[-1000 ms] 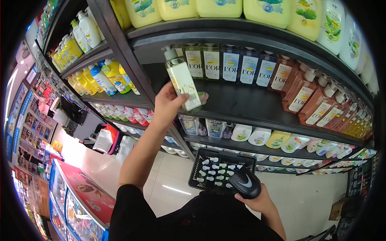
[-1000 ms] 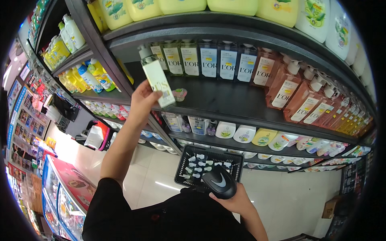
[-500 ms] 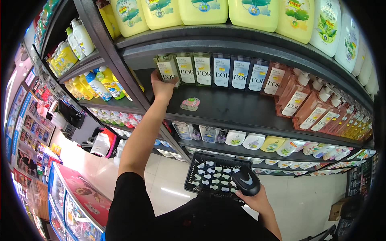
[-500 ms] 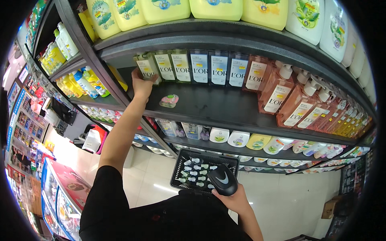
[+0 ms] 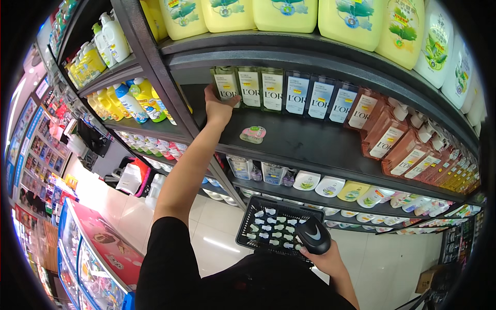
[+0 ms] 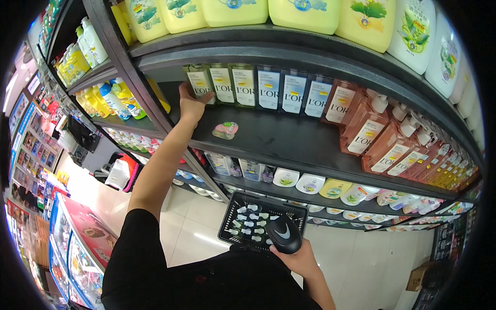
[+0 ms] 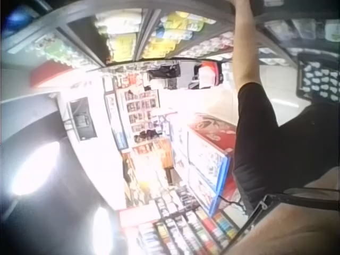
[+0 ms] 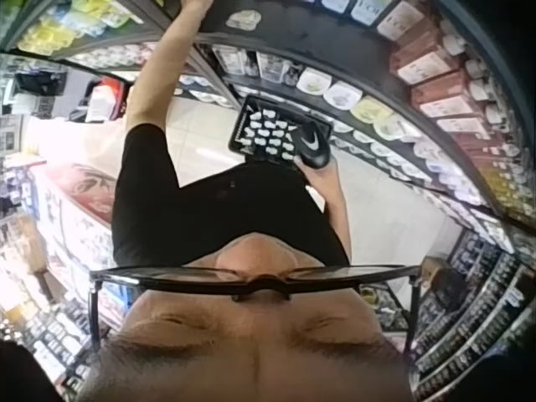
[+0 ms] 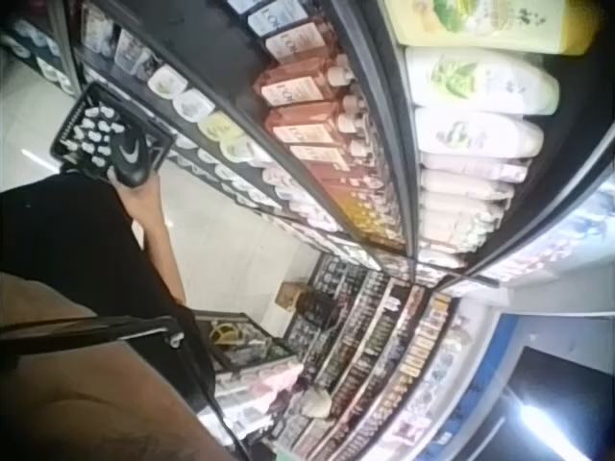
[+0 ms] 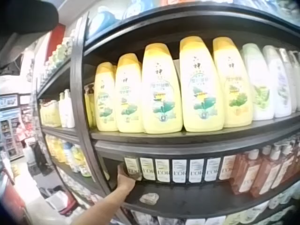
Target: Scanning product barcodes and organizing items on store shelves.
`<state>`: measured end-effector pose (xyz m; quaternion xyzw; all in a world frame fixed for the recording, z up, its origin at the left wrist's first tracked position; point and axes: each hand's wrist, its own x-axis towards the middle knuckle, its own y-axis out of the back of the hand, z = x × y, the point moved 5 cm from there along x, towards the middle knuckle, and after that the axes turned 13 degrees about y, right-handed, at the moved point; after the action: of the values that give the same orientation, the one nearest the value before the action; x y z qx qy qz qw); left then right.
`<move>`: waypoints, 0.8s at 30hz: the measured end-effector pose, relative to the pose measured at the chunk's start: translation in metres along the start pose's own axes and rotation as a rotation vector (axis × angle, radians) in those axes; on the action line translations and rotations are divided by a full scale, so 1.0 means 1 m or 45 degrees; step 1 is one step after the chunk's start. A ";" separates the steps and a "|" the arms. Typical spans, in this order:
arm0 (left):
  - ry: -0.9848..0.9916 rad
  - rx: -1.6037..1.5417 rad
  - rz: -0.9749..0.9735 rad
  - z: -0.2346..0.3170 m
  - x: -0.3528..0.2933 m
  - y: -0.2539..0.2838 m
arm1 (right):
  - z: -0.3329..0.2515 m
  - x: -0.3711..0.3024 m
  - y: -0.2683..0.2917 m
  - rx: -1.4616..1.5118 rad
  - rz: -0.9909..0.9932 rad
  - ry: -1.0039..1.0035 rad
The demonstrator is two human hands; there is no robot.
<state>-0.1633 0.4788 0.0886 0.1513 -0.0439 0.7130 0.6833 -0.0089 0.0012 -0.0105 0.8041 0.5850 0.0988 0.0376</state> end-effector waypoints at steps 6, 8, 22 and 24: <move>-0.019 -0.001 -0.056 -0.014 0.007 -0.005 | 0.001 -0.005 -0.006 0.006 -0.006 -0.034; -0.047 -0.017 -0.064 -0.015 0.008 -0.006 | 0.003 -0.006 -0.007 0.026 -0.018 -0.067; 0.159 0.011 -0.193 0.001 -0.003 -0.009 | 0.004 -0.012 -0.011 0.054 -0.022 -0.117; 0.153 0.026 -0.182 0.004 -0.005 -0.008 | 0.005 -0.011 -0.012 0.051 -0.037 -0.139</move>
<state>-0.1547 0.4733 0.0894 0.1182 0.0153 0.6706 0.7322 -0.0220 -0.0051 -0.0186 0.8002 0.5956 0.0424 0.0549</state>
